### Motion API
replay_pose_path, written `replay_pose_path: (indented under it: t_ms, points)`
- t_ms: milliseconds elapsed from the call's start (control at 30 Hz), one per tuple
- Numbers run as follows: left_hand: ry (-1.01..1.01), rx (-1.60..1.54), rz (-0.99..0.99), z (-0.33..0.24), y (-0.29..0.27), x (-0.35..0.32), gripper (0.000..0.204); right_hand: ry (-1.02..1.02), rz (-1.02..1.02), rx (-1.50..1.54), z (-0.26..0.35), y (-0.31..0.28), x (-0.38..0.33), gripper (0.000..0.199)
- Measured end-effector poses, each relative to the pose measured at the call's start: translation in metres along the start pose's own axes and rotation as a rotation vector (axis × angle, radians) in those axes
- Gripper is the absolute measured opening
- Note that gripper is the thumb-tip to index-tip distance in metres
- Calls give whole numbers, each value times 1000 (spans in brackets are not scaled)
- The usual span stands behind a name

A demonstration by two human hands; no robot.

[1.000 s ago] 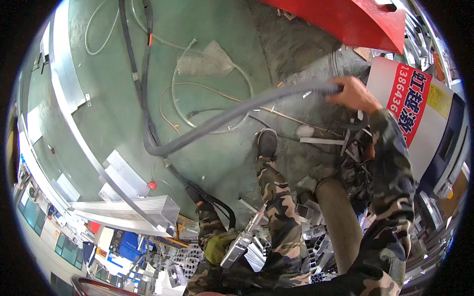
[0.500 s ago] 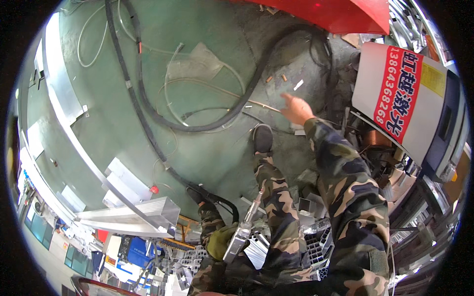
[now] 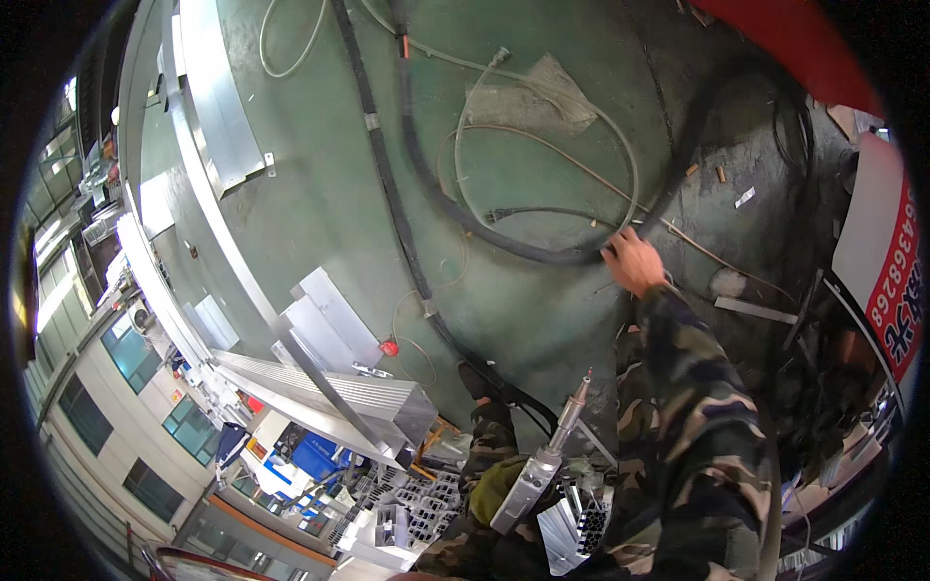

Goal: The person sits on the floor and uses a handheld laser welding tool to join aluminum profiles into a rectangular frame. They adjust the tool, align the metal pieces, and weld the corners while wearing gloves.

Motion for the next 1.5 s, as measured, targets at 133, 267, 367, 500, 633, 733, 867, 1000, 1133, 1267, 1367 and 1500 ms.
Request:
replay_pose_path:
  t_ms: [133, 267, 367, 500, 633, 733, 867, 1000, 1133, 1267, 1367, 1500]
  points:
    - [24, -25, -10, 8, -7, -6, 47, 153, 51, -223, -31, -69, -123, 26]
    - [73, -81, 25, 14, -10, -17, 45, 507, 37, -551, -198, -144, -301, 37]
    - [89, -38, 1, 19, -14, -28, 44, 825, 54, -629, -157, -188, -254, 65]
    - [130, -30, 3, 25, -20, -40, 42, 557, -96, -286, -60, -188, -191, 75]
    - [202, -60, 13, 35, -25, -54, 41, 429, -72, -24, 46, -133, -188, 66]
    - [288, -115, 24, 47, -24, -62, 39, 330, -134, 23, 110, -85, -214, 63]
    - [406, -214, 79, 60, -32, -93, 38, 364, -58, 294, 147, -23, -283, 51]
    - [512, -306, 133, 95, -52, -142, 36, 515, -51, 368, 233, -21, -326, 49]
    - [562, -396, 247, 135, -64, -204, 34, 552, -111, 502, 339, -15, -410, 53]
    - [522, -476, 318, 171, -83, -252, 33, 604, -207, 611, 415, 18, -442, 50]
    - [507, -458, 345, 188, -90, -275, 32, 546, -270, 678, 464, 37, -451, 52]
    - [412, -520, 450, 193, -87, -293, 28, 506, -354, 919, 515, 75, -474, 55]
Point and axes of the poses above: each hand's wrist, its own x-axis towards the middle knuckle, its own y-axis out of the palm, z = x × y, the point moved 3 cm from there along x, towards the middle knuckle, and after that the axes turned 10 degrees about -y, right-handed, at the moved point
